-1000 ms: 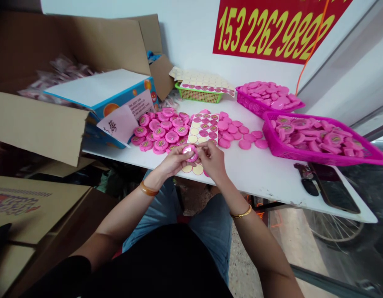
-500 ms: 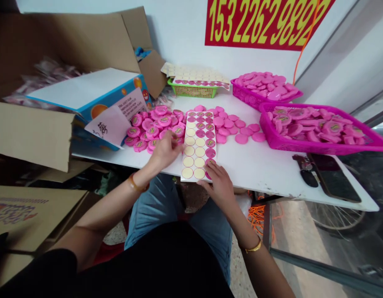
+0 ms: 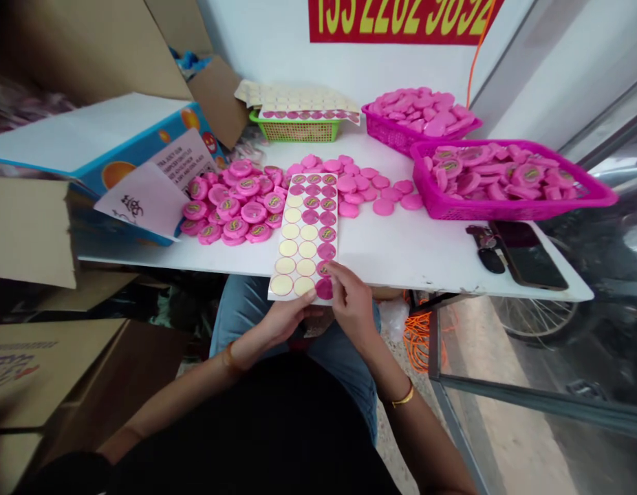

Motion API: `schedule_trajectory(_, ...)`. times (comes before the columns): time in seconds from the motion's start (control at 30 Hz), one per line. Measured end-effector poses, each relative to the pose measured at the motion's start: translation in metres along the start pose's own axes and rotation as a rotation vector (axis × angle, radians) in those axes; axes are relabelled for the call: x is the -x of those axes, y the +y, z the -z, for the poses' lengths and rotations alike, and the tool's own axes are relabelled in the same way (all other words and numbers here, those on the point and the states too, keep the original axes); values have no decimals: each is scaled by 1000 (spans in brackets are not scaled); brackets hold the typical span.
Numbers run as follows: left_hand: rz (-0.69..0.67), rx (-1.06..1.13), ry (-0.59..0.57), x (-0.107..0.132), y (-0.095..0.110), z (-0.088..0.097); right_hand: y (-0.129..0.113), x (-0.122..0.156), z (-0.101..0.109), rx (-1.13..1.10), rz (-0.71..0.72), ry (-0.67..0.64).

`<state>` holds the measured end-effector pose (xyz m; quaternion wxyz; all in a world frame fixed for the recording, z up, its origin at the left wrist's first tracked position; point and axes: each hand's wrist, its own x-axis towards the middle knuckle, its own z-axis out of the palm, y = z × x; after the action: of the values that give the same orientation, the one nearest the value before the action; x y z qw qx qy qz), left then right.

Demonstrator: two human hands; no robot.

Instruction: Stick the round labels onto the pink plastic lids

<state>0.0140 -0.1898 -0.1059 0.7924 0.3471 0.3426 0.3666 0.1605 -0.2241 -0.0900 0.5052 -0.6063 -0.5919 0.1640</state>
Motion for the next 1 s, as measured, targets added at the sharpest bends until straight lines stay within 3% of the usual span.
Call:
schedule_trajectory(0.1, -122, 27, 23, -7, 5, -20, -5, -2, 8, -54, -44, 64)
schedule_trajectory(0.23, -235, -37, 11, -21, 9, -26, -5, -10, 22, 27, -70, 149)
schedule_trajectory(0.4, -332, -94, -117, -38, 11, -29, -3, -21, 34, -34, -89, 99)
schedule_trajectory(0.5, -374, -105, -104, -43, 15, -36, -3, -26, 37, -50, -100, 91)
schedule_trajectory(0.8, -388, -67, -103, -53, 18, -45, 2, -36, 38, -222, -231, 102)
schedule_trajectory(1.0, -344, 32, -119, -58, 15, -47, 8, -38, 35, -87, -110, 252)
